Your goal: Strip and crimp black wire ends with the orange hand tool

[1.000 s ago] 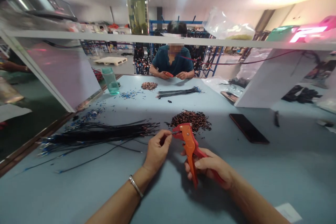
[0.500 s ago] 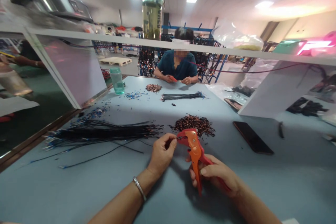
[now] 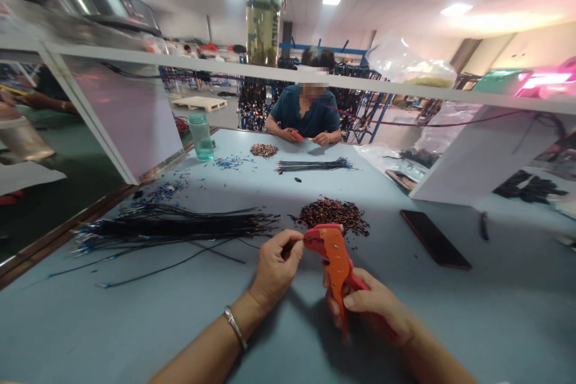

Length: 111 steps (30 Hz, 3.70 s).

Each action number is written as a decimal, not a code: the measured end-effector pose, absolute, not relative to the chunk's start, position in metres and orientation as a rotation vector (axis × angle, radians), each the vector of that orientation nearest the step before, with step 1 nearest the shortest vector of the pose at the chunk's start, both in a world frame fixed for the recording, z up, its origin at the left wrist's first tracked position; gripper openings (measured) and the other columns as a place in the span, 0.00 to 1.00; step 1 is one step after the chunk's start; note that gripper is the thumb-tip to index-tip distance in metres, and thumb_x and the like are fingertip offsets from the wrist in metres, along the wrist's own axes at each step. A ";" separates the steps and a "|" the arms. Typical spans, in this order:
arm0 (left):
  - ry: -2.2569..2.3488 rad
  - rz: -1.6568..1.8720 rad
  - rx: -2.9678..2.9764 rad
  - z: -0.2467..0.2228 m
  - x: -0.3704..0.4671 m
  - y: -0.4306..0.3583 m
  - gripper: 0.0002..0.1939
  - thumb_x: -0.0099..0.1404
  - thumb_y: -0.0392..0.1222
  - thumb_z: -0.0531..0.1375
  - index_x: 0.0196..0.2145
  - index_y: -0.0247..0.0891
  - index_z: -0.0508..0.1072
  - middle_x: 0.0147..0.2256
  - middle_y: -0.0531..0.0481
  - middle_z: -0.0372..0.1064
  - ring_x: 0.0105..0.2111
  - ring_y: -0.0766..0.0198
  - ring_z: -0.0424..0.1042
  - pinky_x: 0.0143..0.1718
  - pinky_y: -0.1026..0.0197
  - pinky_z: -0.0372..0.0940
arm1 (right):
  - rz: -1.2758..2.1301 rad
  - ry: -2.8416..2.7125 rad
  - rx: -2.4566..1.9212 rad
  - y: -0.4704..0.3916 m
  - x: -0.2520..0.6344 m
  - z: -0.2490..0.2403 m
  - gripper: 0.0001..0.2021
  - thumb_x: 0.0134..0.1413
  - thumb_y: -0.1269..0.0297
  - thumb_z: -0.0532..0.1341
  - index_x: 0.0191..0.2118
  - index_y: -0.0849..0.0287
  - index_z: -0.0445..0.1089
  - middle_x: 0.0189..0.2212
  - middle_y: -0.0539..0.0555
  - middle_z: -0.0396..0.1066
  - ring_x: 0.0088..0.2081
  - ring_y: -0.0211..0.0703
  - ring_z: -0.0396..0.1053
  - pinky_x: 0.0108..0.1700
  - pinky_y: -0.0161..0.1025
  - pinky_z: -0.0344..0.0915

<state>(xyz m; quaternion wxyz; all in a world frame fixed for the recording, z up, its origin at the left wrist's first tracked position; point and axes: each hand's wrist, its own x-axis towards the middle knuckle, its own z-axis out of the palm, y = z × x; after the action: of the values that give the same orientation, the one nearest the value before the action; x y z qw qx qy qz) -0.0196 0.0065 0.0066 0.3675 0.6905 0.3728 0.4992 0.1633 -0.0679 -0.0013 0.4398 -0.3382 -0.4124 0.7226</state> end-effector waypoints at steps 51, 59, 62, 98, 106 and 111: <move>0.881 1.410 1.956 0.014 -0.020 -0.005 0.08 0.62 0.34 0.54 0.27 0.36 0.71 0.21 0.55 0.61 0.21 0.70 0.58 0.23 0.68 0.54 | 1.796 -1.063 -0.708 -0.071 0.163 -0.008 0.18 0.41 0.61 0.69 0.38 0.65 0.71 0.25 0.55 0.71 0.25 0.41 0.68 0.24 0.34 0.67; 0.812 1.409 2.068 0.011 -0.022 -0.002 0.08 0.64 0.34 0.54 0.30 0.36 0.71 0.22 0.55 0.58 0.21 0.70 0.57 0.24 0.67 0.54 | 1.853 -1.035 -0.675 -0.070 0.169 -0.009 0.18 0.40 0.63 0.69 0.39 0.66 0.71 0.25 0.56 0.71 0.25 0.42 0.69 0.25 0.35 0.67; 0.798 1.422 2.056 0.010 -0.022 -0.003 0.08 0.64 0.33 0.54 0.31 0.37 0.71 0.22 0.55 0.59 0.21 0.70 0.58 0.25 0.67 0.55 | 1.841 -1.065 -0.661 -0.070 0.169 -0.010 0.19 0.41 0.63 0.68 0.40 0.66 0.70 0.25 0.56 0.71 0.26 0.42 0.70 0.25 0.36 0.68; 0.972 1.422 1.926 0.009 -0.018 -0.007 0.08 0.64 0.36 0.54 0.30 0.35 0.72 0.21 0.55 0.64 0.21 0.71 0.60 0.25 0.70 0.57 | 1.646 -1.204 -0.858 -0.073 0.158 -0.006 0.14 0.46 0.57 0.66 0.26 0.64 0.66 0.16 0.48 0.63 0.16 0.33 0.60 0.18 0.30 0.60; 1.010 1.410 1.891 0.010 -0.019 -0.007 0.09 0.64 0.37 0.54 0.29 0.35 0.72 0.21 0.56 0.63 0.20 0.71 0.60 0.24 0.70 0.56 | 1.614 -1.243 -0.886 -0.072 0.154 -0.005 0.16 0.48 0.54 0.65 0.24 0.63 0.64 0.14 0.48 0.62 0.15 0.33 0.60 0.16 0.30 0.58; 1.052 1.373 1.860 0.006 -0.018 -0.006 0.10 0.64 0.38 0.53 0.29 0.36 0.72 0.21 0.56 0.63 0.21 0.70 0.60 0.24 0.69 0.56 | 1.628 -1.201 -0.933 -0.072 0.151 -0.004 0.17 0.46 0.53 0.66 0.25 0.62 0.64 0.14 0.47 0.63 0.14 0.33 0.60 0.15 0.30 0.57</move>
<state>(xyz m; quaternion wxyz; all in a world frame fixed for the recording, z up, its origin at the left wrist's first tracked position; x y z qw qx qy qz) -0.0183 -0.0056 0.0062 0.2964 0.6994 0.3956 0.5163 0.1513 -0.0722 -0.0037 0.4410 -0.3758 -0.4838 0.6559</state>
